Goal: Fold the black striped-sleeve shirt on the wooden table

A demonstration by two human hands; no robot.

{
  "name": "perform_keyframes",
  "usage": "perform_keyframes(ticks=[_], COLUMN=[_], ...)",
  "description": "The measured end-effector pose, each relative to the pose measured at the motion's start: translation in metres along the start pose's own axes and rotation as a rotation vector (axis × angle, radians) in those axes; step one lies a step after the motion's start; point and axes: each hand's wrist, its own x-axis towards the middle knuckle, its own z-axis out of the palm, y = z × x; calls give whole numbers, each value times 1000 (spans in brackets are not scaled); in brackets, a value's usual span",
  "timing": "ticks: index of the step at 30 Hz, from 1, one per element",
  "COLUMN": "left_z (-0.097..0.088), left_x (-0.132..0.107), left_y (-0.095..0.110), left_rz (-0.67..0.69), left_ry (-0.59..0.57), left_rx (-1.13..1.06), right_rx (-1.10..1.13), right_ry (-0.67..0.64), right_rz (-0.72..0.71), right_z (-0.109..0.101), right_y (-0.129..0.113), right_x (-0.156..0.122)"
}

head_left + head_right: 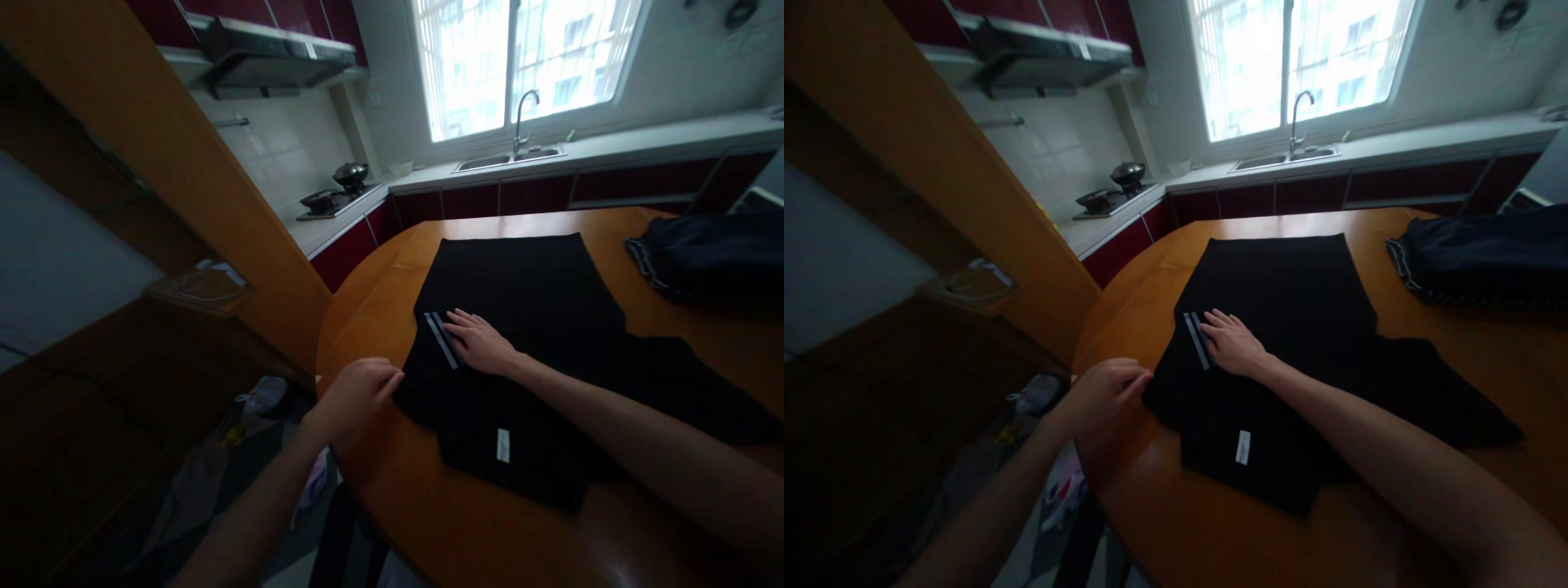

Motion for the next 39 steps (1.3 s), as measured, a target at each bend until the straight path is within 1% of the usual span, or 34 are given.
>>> perform_keyframes(ticks=[2, 3, 4, 5, 6, 7, 9, 11, 12, 14, 15, 17, 19, 21, 24, 27, 30, 32, 34, 35, 37, 39], left_z=[-3, 1, 8, 18, 29, 41, 61, 72, 74, 71, 67, 58, 50, 45, 41, 39, 33, 24, 16, 13, 11, 17], left_x=[33, 51, 69, 86, 100, 112, 124, 125, 122, 113, 107, 94, 79, 64, 40, 18, 8, 12, 30, 44, 80, 119], left_y=[0, -1, -4, -8, -14, -20, -33, -44, -48, -53, -53, -51, -48, -45, -43, -43, -43, -43, -43, -43, -44, -43], left_rz=[-1, 20, 46, 60, 54, 31, -16, -40, -42, -13, 26, 153, 288, 365, 383, 364, 350, 323, 278, 254, 223, 187], left_ry=[142, 187, 188, 162, 111, 33, -73, -116, -117, -107, -104, -118, -155, -204, -270, -300, -348, -388, -370, -332, -219, -91], left_rx=[-94, -133, -145, -123, -71, -9, 49, 53, 47, 37, 31, 9, -18, -28, -13, -9, -50, -95, -126, -132, -133, -141], right_rx=[-22, -32, -41, -52, -63, -73, -85, -81, -75, -64, -60, -56, -58, -64, -68, -50, -21, 34, 133, 191, 292, 352], right_ry=[-26, -31, -31, -29, -27, -24, -14, -6, -6, -9, -12, -15, -17, -22, -26, -18, -16, -15, 30, 77, 199, 300], right_rz=[-11, -17, -20, -21, -19, -18, -18, -25, -27, -24, -19, -11, -11, -15, -13, -2, -7, 8, 72, 119, 214, 280], right_z=[-1, -1, -1, -1, -1, -1, 0, 0, 1, 2, 2, 2, 3, 3, 4, 4, 3, 2, 0, -1, -4, -6], right_y=[-2, -3, -4, -5, -5, -5, -5, -4, -3, -2, -2, -1, 0, 0, 0, -1, 0, 2, 5, 6, 10, 13], right_x=[-1, -1, -1, -2, -2, -3, -3, -3, -3, -2, -2, -2, -2, -2, -2, -2, -2, 1, 4, 5, 7, 8])
